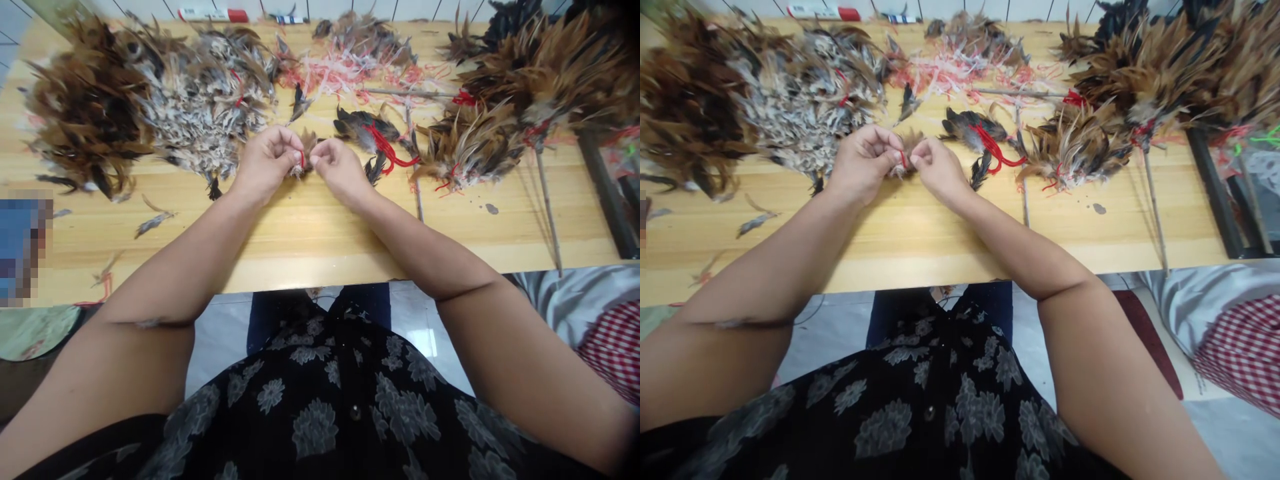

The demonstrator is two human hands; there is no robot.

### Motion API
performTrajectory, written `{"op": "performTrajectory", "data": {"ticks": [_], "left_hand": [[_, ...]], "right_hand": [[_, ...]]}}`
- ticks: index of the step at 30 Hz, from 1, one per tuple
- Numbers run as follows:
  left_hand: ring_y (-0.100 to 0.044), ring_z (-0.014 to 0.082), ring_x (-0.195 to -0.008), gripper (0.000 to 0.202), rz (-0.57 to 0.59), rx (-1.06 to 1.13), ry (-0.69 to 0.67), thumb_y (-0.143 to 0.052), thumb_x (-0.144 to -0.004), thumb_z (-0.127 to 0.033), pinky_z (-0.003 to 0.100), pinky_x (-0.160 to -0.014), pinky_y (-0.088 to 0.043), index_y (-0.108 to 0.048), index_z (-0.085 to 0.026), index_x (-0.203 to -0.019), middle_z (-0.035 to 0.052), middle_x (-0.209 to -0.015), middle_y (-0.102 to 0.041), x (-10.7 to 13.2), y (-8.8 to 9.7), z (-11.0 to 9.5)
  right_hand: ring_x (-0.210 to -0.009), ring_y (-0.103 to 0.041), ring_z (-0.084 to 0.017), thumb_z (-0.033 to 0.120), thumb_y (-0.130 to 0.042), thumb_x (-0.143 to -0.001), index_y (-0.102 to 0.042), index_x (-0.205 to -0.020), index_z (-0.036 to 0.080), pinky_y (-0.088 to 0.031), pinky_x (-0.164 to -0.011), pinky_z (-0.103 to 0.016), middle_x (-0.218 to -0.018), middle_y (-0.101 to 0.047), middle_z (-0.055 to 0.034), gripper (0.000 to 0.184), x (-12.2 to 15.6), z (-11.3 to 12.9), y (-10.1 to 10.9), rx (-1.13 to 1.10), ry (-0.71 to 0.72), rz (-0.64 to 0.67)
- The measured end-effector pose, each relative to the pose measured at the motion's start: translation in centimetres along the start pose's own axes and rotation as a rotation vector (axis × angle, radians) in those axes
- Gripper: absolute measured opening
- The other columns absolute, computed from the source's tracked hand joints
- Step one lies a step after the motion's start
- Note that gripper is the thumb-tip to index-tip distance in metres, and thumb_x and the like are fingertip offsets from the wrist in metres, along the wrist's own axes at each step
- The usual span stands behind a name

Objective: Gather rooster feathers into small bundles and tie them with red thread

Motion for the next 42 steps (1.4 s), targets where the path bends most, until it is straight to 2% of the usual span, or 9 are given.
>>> {"op": "performTrajectory", "data": {"ticks": [3, 5, 11, 20, 23, 30, 33, 37, 42], "left_hand": [[-0.077, 0.0200, -0.098, 0.059, 0.019, 0.040, 0.023, -0.126, -0.092, -0.018, 0.035, -0.085, -0.053, -0.068, -0.025, -0.097, -0.0055, -0.077, -0.071, 1.1, -0.6, -1.0], [-0.081, 0.0222, -0.095, 0.057, 0.005, 0.039, 0.041, -0.123, -0.091, -0.011, 0.035, -0.082, -0.055, -0.068, -0.025, -0.092, -0.0044, -0.076, -0.071, 1.5, -0.8, -1.3], [-0.082, 0.0237, -0.107, 0.052, -0.021, -0.031, 0.092, -0.117, -0.102, -0.009, 0.038, -0.101, -0.060, -0.067, -0.025, -0.097, -0.0061, -0.077, -0.070, 2.1, -1.0, -1.6], [-0.083, 0.0277, -0.111, 0.069, 0.030, 0.000, 0.014, -0.134, -0.088, -0.044, 0.039, -0.097, -0.061, -0.068, -0.027, -0.096, -0.0049, -0.075, -0.074, 2.4, -1.3, -2.0], [-0.082, 0.0261, -0.109, 0.065, 0.032, -0.014, 0.016, -0.133, -0.089, -0.036, 0.039, -0.098, -0.061, -0.069, -0.025, -0.096, -0.0049, -0.078, -0.076, 2.3, -1.0, -1.7], [-0.079, 0.0234, -0.095, 0.054, 0.044, -0.125, 0.003, -0.112, -0.088, 0.010, 0.039, -0.092, -0.062, -0.070, -0.025, -0.088, -0.0034, -0.078, -0.076, 2.1, -0.7, -1.9], [-0.083, 0.0246, -0.096, 0.053, 0.074, -0.137, -0.013, -0.110, -0.084, 0.009, 0.038, -0.088, -0.065, -0.070, -0.027, -0.088, -0.0032, -0.076, -0.076, 1.9, -0.7, -1.6], [-0.079, 0.0232, -0.079, 0.051, 0.058, -0.158, -0.020, -0.108, -0.089, 0.006, 0.039, -0.077, -0.060, -0.071, -0.027, -0.083, -0.0018, -0.076, -0.077, 1.7, -0.4, -1.4], [-0.074, 0.0199, -0.081, 0.046, 0.119, -0.260, -0.026, -0.103, -0.107, -0.004, 0.038, -0.086, -0.060, -0.067, -0.028, -0.091, -0.0043, -0.081, -0.077, 2.2, -0.4, -2.0]], "right_hand": [[-0.105, -0.069, -0.015, 0.005, -0.084, -0.110, -0.076, -0.100, 0.023, -0.058, -0.101, -0.026, -0.095, -0.069, 0.0052, 0.022, -0.4, 2.4, 1.4, 0.247, 0.246, -0.062], [-0.108, -0.068, -0.018, 0.002, -0.087, -0.105, -0.079, -0.101, 0.024, -0.057, -0.105, -0.027, -0.092, -0.066, 0.0051, 0.023, -0.3, 2.8, 1.3, 0.307, 0.284, -0.050], [-0.100, -0.061, -0.017, -0.002, -0.086, -0.104, -0.077, -0.086, 0.024, -0.056, -0.095, -0.023, -0.089, -0.065, 0.0037, 0.033, 0.0, 2.4, 0.1, 0.284, 0.240, 0.024], [-0.093, -0.065, -0.014, -0.012, -0.090, -0.096, -0.069, -0.080, 0.021, -0.052, -0.090, -0.022, -0.081, -0.065, 0.0071, 0.042, -0.4, 2.0, 0.1, 0.179, 0.131, 0.040], [-0.092, -0.060, -0.013, -0.013, -0.085, -0.099, -0.067, -0.078, 0.020, -0.049, -0.088, -0.021, -0.080, -0.062, 0.0068, 0.043, -0.4, 1.8, -0.1, 0.175, 0.111, 0.069], [-0.099, -0.056, -0.017, -0.007, -0.075, -0.106, -0.063, -0.080, 0.024, -0.052, -0.090, -0.022, -0.090, -0.061, 0.0015, 0.042, -0.6, 2.2, -0.4, 0.347, 0.221, 0.148], [-0.105, -0.057, -0.019, -0.007, -0.078, -0.104, -0.063, -0.080, 0.025, -0.055, -0.099, -0.024, -0.092, -0.062, 0.0005, 0.043, -0.9, 2.5, 0.0, 0.374, 0.249, 0.135], [-0.110, -0.059, -0.020, -0.008, -0.080, -0.103, -0.063, -0.082, 0.026, -0.055, -0.110, -0.026, -0.094, -0.064, 0.0010, 0.044, -1.4, 2.6, 0.2, 0.432, 0.273, 0.175], [-0.127, -0.069, -0.024, 0.006, -0.073, -0.113, -0.060, -0.092, 0.028, -0.059, -0.125, -0.037, -0.110, -0.077, -0.0022, 0.033, -2.4, 2.5, 0.5, 0.723, 0.347, 0.185]]}}
Point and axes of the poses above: each hand's wrist, its own x-axis away from the middle knuckle, its own y-axis out of the back of the hand, z = x × y, the point moved 9 cm from there along -x, towards the middle knuckle
